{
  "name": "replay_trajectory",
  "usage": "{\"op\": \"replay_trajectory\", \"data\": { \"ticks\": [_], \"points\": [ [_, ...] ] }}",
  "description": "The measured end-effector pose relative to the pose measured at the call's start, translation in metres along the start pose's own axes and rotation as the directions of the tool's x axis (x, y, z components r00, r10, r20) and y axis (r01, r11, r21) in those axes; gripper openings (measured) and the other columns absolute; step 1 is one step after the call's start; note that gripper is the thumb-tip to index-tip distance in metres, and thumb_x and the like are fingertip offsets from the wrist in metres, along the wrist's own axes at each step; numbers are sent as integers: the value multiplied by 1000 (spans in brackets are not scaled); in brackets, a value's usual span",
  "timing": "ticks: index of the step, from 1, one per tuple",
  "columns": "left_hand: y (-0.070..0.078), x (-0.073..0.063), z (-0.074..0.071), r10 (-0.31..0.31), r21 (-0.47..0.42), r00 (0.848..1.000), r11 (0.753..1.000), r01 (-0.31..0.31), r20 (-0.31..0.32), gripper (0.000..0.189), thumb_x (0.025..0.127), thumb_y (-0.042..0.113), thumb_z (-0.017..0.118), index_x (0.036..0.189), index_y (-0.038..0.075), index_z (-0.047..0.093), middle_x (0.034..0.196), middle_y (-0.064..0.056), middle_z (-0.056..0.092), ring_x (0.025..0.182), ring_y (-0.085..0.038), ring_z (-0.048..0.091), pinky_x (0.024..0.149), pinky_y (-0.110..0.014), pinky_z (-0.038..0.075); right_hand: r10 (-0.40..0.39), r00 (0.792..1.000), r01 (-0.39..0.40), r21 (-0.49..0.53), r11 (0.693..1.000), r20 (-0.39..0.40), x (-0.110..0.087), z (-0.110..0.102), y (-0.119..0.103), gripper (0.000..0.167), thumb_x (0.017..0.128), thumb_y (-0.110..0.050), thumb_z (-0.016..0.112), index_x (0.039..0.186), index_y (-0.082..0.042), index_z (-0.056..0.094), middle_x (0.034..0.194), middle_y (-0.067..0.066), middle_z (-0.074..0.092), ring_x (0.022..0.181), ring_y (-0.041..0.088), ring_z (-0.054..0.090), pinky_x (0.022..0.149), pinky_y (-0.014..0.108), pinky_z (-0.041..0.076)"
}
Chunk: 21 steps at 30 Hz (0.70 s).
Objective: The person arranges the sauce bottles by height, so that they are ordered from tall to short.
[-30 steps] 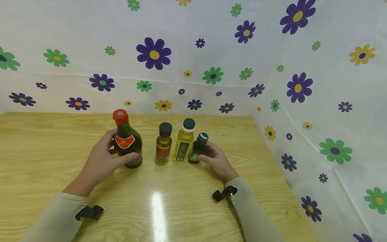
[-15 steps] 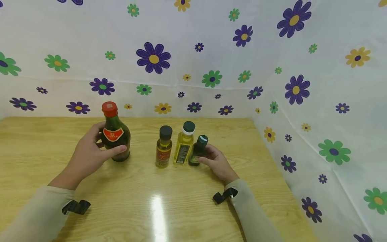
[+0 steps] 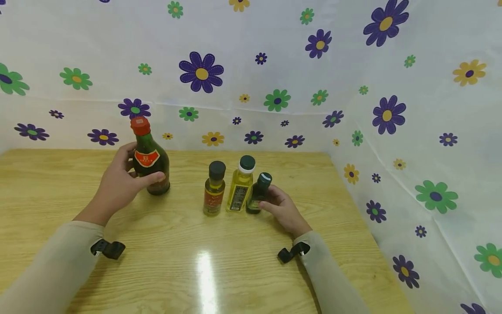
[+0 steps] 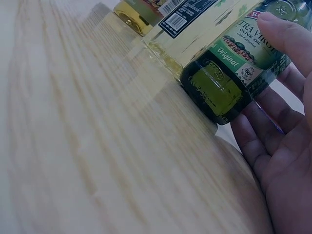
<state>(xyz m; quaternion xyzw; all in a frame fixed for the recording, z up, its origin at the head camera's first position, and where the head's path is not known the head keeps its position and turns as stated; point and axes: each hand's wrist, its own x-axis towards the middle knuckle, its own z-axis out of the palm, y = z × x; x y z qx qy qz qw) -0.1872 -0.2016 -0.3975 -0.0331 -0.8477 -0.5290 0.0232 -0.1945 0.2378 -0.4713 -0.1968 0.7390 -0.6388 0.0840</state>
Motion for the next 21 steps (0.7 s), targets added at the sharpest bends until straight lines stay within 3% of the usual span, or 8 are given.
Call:
{"op": "replay_trajectory", "data": {
  "ticks": [7, 21],
  "points": [
    [3, 13, 5, 22, -39, 1000, 999, -22, 5, 106, 83, 41, 88, 161, 12, 22, 155, -19, 41, 143, -48, 42, 114, -69, 35, 8, 1000, -8, 3, 1000, -3, 1, 0, -1, 45, 98, -8, 71, 139, 1, 56, 132, 5, 65, 122, 16, 61, 105, 25, 48],
    [-1, 25, 18, -22, -66, 999, 997, 25, 41, 106, 86, 39, 86, 162, 12, 17, 159, -20, 36, 148, -46, 35, 118, -67, 30, 4, 1000, -4, 13, 1000, 6, 1, -1, 1, 45, 98, -9, 71, 139, 2, 56, 130, 5, 66, 122, 17, 61, 106, 27, 48]
  ]
}}
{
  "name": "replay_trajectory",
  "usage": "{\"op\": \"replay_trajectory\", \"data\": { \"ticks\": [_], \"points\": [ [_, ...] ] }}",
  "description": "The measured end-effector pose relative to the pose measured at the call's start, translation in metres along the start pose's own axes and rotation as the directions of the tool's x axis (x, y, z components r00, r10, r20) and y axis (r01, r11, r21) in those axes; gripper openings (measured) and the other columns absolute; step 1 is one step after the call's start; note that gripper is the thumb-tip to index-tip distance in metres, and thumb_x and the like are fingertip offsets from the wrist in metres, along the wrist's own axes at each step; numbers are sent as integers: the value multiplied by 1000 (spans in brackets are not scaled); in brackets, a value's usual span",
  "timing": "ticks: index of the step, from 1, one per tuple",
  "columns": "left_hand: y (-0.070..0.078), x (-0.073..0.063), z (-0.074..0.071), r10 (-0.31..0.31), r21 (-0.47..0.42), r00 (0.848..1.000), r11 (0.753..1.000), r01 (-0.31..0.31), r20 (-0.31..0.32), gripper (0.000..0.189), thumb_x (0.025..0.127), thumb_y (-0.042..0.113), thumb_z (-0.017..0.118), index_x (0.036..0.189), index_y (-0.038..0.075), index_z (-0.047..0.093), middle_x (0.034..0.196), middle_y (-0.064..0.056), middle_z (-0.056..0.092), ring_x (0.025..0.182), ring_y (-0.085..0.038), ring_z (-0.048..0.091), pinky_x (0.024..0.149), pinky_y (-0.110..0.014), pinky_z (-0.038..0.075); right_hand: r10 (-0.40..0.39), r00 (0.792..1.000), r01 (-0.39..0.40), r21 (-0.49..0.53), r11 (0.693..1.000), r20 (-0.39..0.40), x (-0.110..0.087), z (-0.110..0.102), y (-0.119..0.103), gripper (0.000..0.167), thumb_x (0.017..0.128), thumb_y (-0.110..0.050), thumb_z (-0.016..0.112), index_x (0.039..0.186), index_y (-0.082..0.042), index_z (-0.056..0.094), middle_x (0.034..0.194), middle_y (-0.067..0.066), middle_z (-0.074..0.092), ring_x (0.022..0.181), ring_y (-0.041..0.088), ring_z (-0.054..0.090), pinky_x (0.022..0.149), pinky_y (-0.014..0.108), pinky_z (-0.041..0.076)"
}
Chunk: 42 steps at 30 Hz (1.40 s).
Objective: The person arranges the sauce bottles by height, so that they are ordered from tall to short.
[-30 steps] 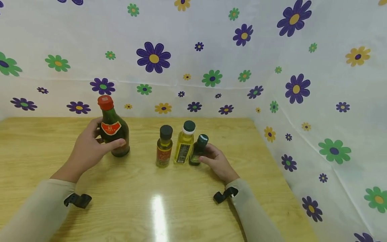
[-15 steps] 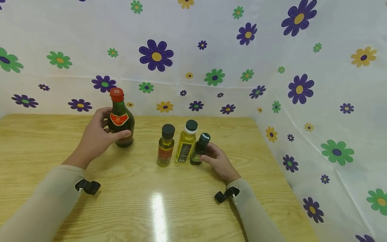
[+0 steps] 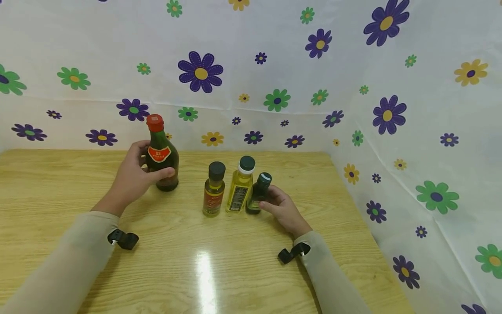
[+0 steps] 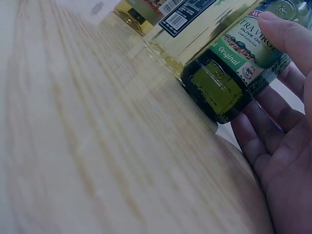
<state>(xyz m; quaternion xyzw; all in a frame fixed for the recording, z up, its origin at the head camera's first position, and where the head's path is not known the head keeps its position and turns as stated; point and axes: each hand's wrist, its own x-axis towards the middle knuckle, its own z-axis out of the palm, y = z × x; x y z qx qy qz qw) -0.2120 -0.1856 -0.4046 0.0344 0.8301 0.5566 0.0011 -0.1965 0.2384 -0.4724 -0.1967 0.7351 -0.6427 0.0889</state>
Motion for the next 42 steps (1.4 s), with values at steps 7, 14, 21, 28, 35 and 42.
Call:
{"op": "replay_trajectory", "data": {
  "ticks": [7, 14, 21, 28, 35, 42],
  "points": [
    [-4, 6, -1, 7, 19, 999, 1000, -8, 46, 108, 88, 43, 84, 164, 15, 12, 163, -19, 31, 149, -47, 32, 117, -69, 29, 5, 1000, -5, 3, 1000, 8, -1, 1, 0, 46, 99, -12, 71, 140, 0, 56, 133, 8, 65, 124, 17, 60, 107, 27, 48],
    [-10, 11, -3, -1, 2, 997, 1000, 1, 78, 109, 89, 42, 82, 166, 20, 8, 167, -16, 26, 152, -46, 27, 117, -72, 26, 28, 1000, -27, -7, 1000, 5, -2, 1, -2, 49, 99, -17, 72, 142, -1, 55, 138, 16, 61, 126, 18, 59, 109, 28, 47],
    [-13, 11, 0, -18, -6, 998, 1000, 19, 65, 109, 90, 41, 81, 166, 21, 6, 168, -16, 25, 152, -45, 27, 118, -71, 26, 18, 1000, -18, 0, 1000, 11, -1, 2, -2, 49, 99, -15, 72, 143, -1, 55, 137, 16, 62, 126, 19, 59, 110, 29, 46],
    [-10, 8, 3, -24, -23, 999, 999, 25, 49, 108, 91, 37, 81, 166, 20, 6, 168, -16, 25, 153, -44, 26, 119, -69, 25, 20, 1000, -20, -5, 1000, 7, -1, 1, -2, 49, 99, -16, 72, 143, -2, 55, 137, 16, 62, 125, 19, 60, 108, 28, 48],
    [-5, -3, 3, 7, -32, 1000, 999, -6, 25, 107, 91, 33, 82, 167, 21, 7, 168, -16, 24, 153, -43, 27, 121, -64, 26, 4, 1000, -4, 4, 1000, 4, 0, 1, -1, 49, 99, -15, 72, 142, 0, 55, 134, 13, 64, 124, 18, 60, 108, 28, 47],
    [1, -26, 2, 63, -28, 994, 997, -65, -88, 103, 93, 30, 80, 166, 21, 8, 167, -16, 25, 152, -39, 30, 121, -59, 31, 7, 1000, -7, 5, 1000, 8, -1, 1, 0, 48, 99, -14, 71, 142, 0, 55, 134, 11, 64, 124, 18, 60, 108, 29, 48]
  ]
}}
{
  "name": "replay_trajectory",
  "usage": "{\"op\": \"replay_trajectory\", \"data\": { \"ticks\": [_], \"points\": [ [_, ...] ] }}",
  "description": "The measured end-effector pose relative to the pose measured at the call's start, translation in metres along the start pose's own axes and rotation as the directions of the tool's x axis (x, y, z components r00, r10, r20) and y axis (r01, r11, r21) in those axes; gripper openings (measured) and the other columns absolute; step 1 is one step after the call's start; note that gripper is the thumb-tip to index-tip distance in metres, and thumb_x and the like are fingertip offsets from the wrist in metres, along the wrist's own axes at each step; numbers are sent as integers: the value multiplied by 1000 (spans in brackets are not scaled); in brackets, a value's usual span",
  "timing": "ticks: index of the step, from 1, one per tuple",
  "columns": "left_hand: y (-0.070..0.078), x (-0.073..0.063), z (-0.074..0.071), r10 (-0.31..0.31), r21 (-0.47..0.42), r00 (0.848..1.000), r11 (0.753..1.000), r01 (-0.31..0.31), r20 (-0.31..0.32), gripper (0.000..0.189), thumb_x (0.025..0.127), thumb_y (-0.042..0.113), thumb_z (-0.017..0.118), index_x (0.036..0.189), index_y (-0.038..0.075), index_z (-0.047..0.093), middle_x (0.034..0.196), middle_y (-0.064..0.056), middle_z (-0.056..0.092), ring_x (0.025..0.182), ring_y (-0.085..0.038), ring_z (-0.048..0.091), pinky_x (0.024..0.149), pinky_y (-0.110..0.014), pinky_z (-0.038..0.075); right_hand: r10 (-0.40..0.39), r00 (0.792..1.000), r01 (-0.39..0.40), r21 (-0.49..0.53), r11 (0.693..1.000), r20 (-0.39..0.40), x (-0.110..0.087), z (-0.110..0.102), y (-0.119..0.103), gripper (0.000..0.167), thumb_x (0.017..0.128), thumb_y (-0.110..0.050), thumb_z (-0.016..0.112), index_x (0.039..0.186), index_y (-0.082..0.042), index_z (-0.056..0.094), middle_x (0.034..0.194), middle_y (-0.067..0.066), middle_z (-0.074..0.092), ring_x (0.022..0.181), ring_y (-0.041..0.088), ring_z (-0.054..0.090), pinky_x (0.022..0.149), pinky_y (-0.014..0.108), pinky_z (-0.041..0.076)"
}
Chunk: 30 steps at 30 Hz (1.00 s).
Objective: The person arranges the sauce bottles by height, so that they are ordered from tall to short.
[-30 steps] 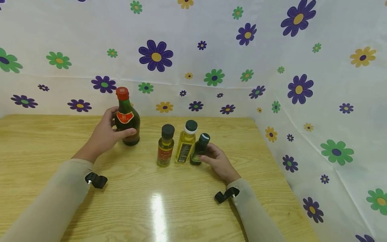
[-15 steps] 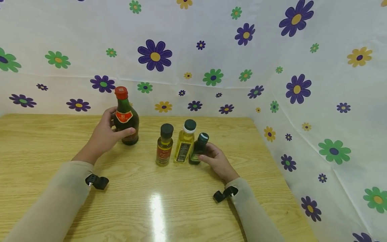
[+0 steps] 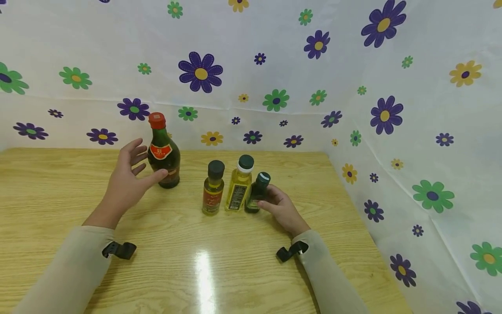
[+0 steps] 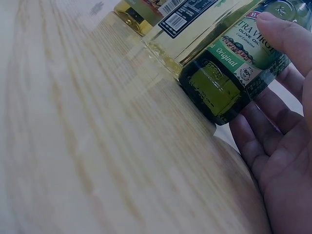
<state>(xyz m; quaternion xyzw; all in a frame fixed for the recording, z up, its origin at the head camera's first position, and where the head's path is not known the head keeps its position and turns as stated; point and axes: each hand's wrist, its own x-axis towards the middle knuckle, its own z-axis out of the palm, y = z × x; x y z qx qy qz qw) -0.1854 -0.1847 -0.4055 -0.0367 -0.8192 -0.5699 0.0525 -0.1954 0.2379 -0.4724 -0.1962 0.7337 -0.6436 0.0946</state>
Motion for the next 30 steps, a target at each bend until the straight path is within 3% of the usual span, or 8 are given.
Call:
{"op": "replay_trajectory", "data": {
  "ticks": [7, 13, 19, 25, 30],
  "points": [
    [5, -28, 1, 52, 27, 998, 998, -51, -45, 93, 95, 26, 78, 165, 16, 17, 161, -16, 35, 147, -39, 37, 119, -54, 36, -3, 1000, 3, -8, 1000, -4, -2, 1, 2, 45, 99, -10, 70, 141, 0, 56, 133, 9, 65, 123, 18, 61, 106, 28, 49],
    [9, -43, 9, 110, 39, 993, 993, -109, -35, 84, 93, 21, 80, 159, 10, 30, 152, -14, 45, 138, -38, 47, 113, -28, 46, -25, 1000, 25, -14, 1000, -7, -1, 2, 2, 46, 99, -11, 71, 141, 0, 56, 135, 11, 63, 122, 18, 61, 106, 28, 49],
    [13, -50, 20, 181, 49, 983, 983, -179, -30, 76, 92, 20, 81, 154, 8, 39, 143, -12, 53, 131, -32, 52, 103, -11, 44, -1, 1000, 2, -94, 996, 4, -1, 1, -10, 46, 98, -10, 72, 141, -3, 57, 135, 15, 63, 120, 20, 63, 105, 28, 51],
    [11, -56, 26, 176, 50, 983, 983, -178, 44, 71, 94, 23, 79, 153, 10, 41, 132, -9, 58, 122, -25, 54, 100, -9, 45, 10, 1000, -6, -270, 963, 14, 0, 0, -23, 45, 96, -11, 74, 139, -7, 60, 130, 13, 67, 115, 23, 65, 99, 31, 55],
    [8, -60, 32, 165, 18, 982, 986, -167, 95, 68, 95, 22, 78, 151, 9, 42, 132, -7, 58, 123, -23, 55, 102, -14, 47, 20, 999, -6, -296, 955, 42, 1, 0, -26, 46, 96, -10, 74, 140, -6, 60, 131, 14, 67, 116, 27, 65, 99, 36, 56]
  ]
}}
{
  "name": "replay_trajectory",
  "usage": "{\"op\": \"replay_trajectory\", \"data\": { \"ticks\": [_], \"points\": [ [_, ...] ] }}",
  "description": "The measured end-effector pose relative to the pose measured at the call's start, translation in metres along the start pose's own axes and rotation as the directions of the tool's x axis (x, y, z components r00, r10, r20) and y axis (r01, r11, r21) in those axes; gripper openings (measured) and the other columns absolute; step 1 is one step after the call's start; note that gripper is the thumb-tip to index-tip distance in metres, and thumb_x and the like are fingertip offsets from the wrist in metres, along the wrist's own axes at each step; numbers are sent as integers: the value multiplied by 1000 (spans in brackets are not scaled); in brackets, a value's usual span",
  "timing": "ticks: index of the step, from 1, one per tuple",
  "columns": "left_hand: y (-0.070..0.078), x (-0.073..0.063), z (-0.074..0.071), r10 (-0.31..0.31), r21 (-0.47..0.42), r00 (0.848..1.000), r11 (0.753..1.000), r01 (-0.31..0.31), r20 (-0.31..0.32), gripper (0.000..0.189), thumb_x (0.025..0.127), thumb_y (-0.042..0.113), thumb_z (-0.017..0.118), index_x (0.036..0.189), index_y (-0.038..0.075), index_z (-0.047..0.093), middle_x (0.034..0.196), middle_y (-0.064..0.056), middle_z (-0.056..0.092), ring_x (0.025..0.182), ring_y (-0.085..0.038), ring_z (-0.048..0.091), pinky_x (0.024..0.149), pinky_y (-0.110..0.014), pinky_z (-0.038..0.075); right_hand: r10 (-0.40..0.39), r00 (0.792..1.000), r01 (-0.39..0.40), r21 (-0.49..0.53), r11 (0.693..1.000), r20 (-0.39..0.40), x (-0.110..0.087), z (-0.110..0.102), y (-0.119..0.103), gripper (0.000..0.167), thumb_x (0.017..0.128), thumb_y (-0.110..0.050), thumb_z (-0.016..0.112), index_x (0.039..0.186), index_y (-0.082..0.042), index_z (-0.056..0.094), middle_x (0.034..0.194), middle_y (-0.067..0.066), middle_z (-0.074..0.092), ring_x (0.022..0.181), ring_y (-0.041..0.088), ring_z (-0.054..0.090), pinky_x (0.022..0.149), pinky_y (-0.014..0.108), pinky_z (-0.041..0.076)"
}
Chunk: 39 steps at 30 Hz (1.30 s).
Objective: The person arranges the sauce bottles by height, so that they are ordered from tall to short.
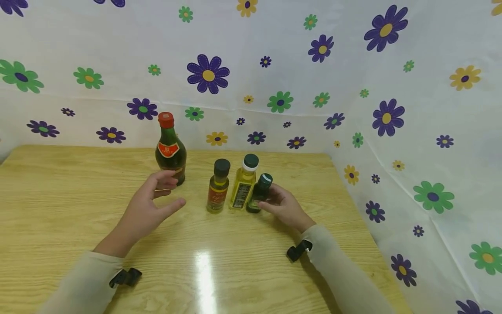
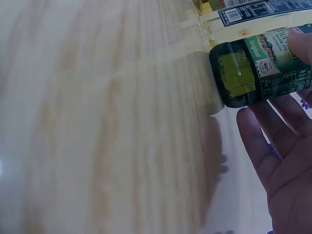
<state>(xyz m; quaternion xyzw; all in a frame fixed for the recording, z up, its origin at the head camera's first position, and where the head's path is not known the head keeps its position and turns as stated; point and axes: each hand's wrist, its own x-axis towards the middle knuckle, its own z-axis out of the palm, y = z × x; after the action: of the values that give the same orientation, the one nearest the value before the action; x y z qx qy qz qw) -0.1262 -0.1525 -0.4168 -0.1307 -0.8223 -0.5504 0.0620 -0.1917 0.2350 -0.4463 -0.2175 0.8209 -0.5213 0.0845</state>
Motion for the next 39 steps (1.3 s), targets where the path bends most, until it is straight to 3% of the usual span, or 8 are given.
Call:
{"op": "replay_trajectory", "data": {
  "ticks": [7, 13, 21, 39],
  "points": [
    [-4, -4, 15, -39, -75, 996, 996, 45, 76, 65, 96, 24, 77, 150, 11, 43, 135, -8, 56, 126, -24, 55, 105, -27, 51, -21, 999, 21, 5, 1000, 32, 2, -4, 2, 47, 96, -8, 74, 141, -5, 59, 132, 15, 66, 118, 28, 66, 99, 39, 57],
    [-4, -5, 29, -20, -169, 994, 985, 38, 110, 61, 97, 18, 75, 149, 9, 43, 139, -12, 55, 127, -27, 54, 105, -30, 52, -4, 999, 5, -10, 1000, 35, 3, -4, 2, 46, 96, -9, 74, 140, -6, 60, 131, 15, 67, 118, 29, 66, 100, 43, 57],
    [4, -1, 43, -27, -176, 990, 983, 51, 137, 65, 97, 20, 75, 151, 10, 40, 147, -13, 50, 136, -37, 48, 112, -52, 46, -5, 1000, 5, 19, 1000, 26, 3, -3, 5, 45, 96, -6, 73, 140, -3, 59, 131, 16, 66, 119, 29, 65, 102, 41, 56],
    [5, 21, 61, -108, -193, 986, 972, 132, 131, 77, 96, 29, 77, 156, 8, 34, 154, -14, 42, 140, -35, 45, 115, -57, 42, -14, 1000, 12, 52, 999, 28, 3, -1, 7, 47, 96, -5, 73, 141, -5, 58, 133, 15, 65, 123, 28, 62, 105, 44, 53]
  ]
}}
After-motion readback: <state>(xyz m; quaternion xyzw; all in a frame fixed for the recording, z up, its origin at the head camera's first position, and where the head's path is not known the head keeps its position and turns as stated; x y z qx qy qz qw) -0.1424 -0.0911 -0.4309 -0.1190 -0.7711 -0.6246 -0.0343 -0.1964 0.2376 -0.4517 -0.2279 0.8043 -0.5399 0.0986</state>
